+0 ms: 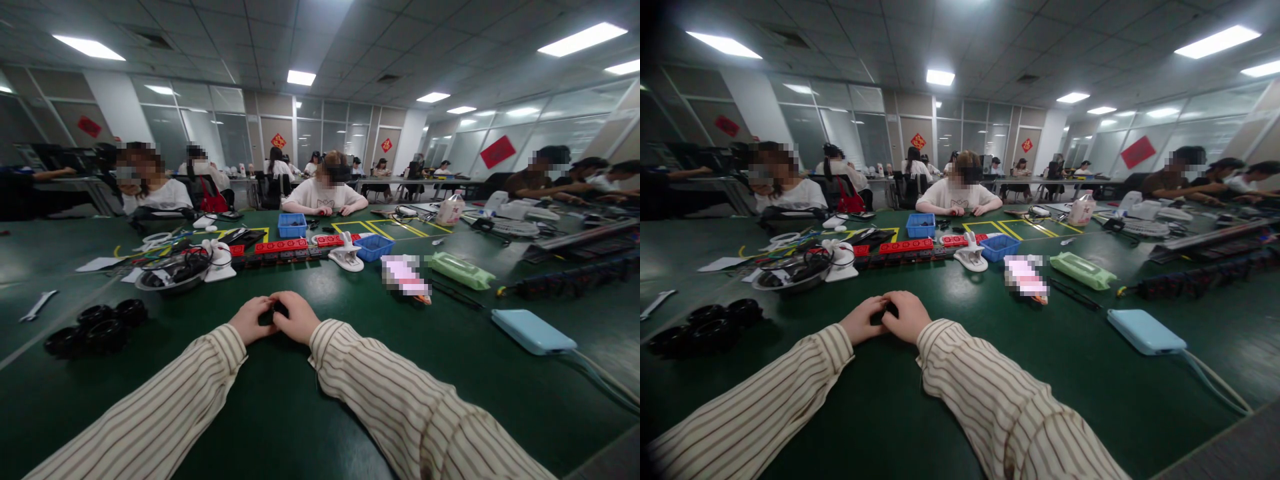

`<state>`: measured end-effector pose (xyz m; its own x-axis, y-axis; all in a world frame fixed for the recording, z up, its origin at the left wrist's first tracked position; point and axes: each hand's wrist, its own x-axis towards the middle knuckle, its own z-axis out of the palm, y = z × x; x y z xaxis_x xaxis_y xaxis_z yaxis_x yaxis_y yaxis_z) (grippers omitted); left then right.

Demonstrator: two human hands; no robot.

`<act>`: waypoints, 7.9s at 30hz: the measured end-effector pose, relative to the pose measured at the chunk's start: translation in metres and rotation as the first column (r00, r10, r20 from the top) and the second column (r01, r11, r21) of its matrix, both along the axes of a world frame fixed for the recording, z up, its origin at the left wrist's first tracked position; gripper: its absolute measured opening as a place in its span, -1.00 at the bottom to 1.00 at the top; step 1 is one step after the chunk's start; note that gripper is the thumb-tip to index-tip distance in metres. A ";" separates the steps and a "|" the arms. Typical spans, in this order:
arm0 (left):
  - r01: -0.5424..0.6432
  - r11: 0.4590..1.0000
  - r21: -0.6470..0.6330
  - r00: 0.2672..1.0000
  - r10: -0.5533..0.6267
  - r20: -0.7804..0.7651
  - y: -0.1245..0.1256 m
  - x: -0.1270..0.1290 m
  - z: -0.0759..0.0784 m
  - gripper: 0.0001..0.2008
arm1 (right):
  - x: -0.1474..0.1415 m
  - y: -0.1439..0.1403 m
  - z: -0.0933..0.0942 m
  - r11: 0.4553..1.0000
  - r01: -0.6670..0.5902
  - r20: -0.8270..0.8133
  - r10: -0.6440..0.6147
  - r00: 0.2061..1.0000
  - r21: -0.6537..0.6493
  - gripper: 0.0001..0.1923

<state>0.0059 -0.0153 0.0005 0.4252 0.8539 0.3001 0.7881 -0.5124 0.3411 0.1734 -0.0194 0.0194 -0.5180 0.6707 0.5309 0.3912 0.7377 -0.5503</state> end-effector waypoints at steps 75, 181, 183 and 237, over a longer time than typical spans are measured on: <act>0.008 1.000 0.003 0.996 -0.008 -0.086 -0.003 0.002 0.006 -0.72 | -0.001 0.001 0.000 0.999 0.000 -0.020 0.001 1.000 0.034 -0.67; -0.195 0.980 0.046 0.952 0.201 -0.230 -0.015 0.019 0.018 -0.77 | -0.003 0.003 -0.003 0.999 0.041 -0.034 -0.040 0.999 0.036 -0.87; -0.121 0.992 0.022 0.975 0.123 -0.184 -0.012 0.014 0.015 -0.75 | -0.002 0.002 -0.003 0.999 0.004 -0.045 -0.002 0.999 0.037 -0.79; -0.274 0.961 0.044 0.941 0.277 -0.195 -0.017 0.023 0.016 -0.72 | -0.004 0.006 -0.008 0.986 0.164 -0.002 -0.164 0.986 -0.035 -0.82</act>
<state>0.0286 -0.0318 0.0162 0.2257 0.9420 0.2483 0.9500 -0.2693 0.1582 0.1690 -0.0132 0.0115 -0.3968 0.7642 0.5084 0.5024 0.6444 -0.5765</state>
